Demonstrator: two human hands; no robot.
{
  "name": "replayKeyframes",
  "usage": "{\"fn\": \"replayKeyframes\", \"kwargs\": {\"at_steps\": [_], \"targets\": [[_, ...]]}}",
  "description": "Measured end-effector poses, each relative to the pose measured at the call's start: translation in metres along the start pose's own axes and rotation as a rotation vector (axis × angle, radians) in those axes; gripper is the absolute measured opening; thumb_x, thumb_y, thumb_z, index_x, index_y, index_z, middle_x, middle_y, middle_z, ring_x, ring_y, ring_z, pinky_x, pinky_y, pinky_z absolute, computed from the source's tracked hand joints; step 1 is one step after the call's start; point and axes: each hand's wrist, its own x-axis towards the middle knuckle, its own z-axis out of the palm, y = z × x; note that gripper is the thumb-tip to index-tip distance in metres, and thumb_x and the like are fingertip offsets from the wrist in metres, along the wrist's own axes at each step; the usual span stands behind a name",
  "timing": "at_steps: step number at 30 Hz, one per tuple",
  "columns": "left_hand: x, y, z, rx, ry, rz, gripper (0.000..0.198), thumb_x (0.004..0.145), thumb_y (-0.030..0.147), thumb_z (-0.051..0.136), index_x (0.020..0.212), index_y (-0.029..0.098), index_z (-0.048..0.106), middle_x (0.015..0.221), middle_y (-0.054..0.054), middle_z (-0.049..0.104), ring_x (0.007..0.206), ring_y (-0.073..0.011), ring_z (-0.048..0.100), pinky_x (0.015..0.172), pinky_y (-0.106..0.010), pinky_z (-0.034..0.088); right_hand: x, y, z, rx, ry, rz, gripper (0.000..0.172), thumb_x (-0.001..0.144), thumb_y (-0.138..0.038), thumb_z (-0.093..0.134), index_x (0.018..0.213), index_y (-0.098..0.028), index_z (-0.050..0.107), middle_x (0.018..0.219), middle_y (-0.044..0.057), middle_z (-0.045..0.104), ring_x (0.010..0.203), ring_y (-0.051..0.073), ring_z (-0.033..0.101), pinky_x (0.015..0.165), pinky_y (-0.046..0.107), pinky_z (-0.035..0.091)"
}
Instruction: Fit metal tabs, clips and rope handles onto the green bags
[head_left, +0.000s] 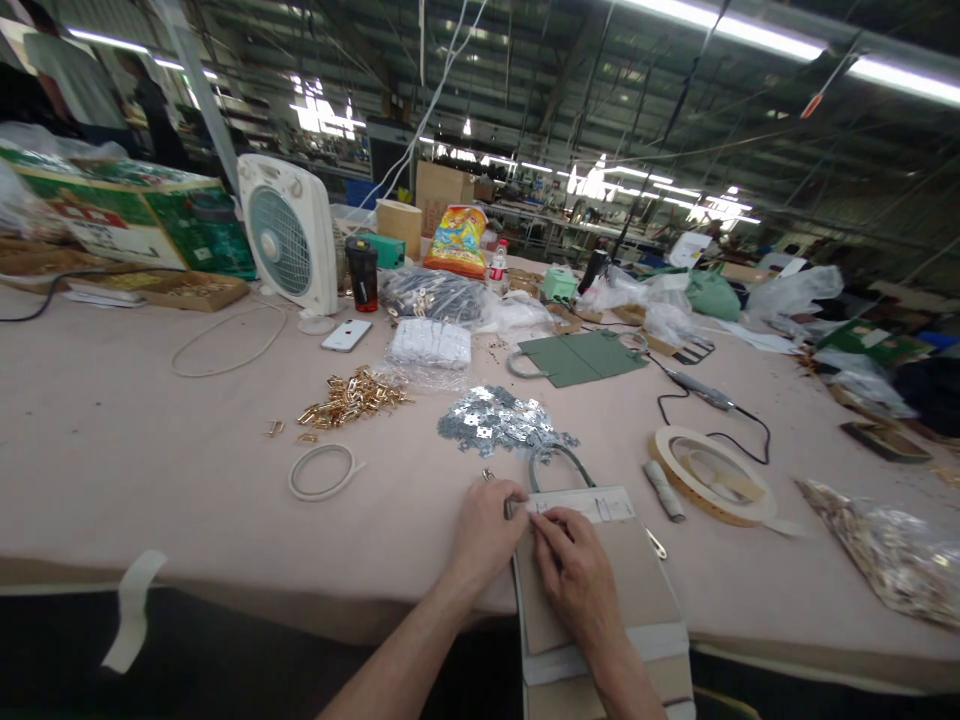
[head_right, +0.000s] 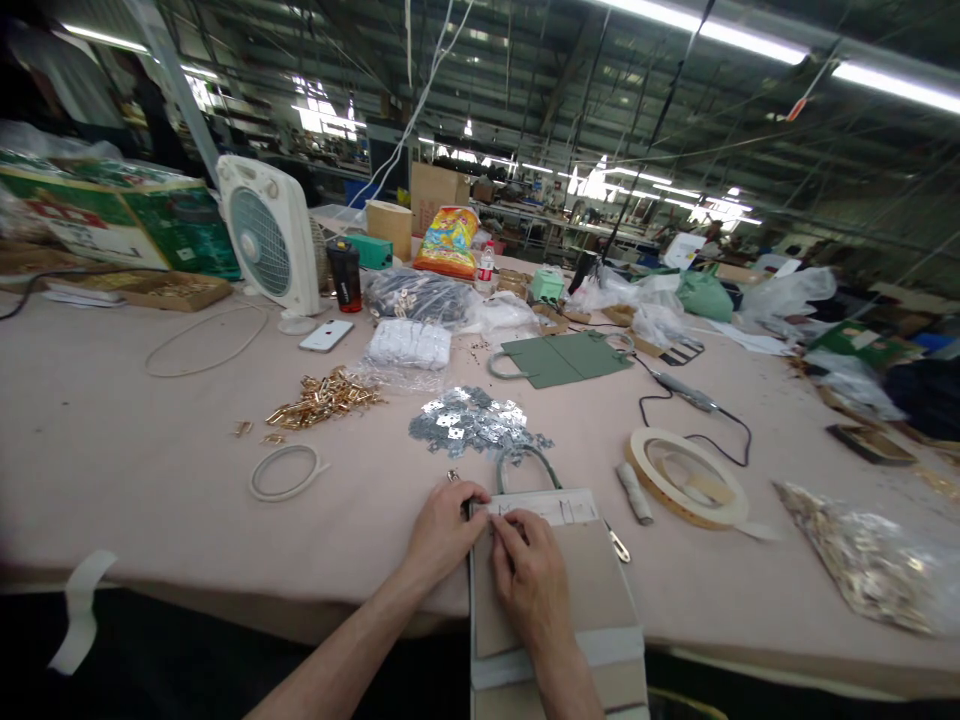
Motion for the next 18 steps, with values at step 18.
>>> {"fn": "replayKeyframes", "kwargs": {"at_steps": [18], "targets": [[-0.007,-0.005,-0.005,-0.035,-0.048,0.189,0.008,0.094,0.019,0.063,0.089,0.023,0.067,0.109,-0.002,0.073,0.106,-0.0227,0.061,0.1,-0.039,0.044,0.013,-0.005,0.002,0.113,0.047,0.17,0.016,0.103,-0.029,0.057,0.107,-0.025,0.073,0.103,0.007,0.066,0.096,0.023,0.065,0.086,0.036,0.055]]}}
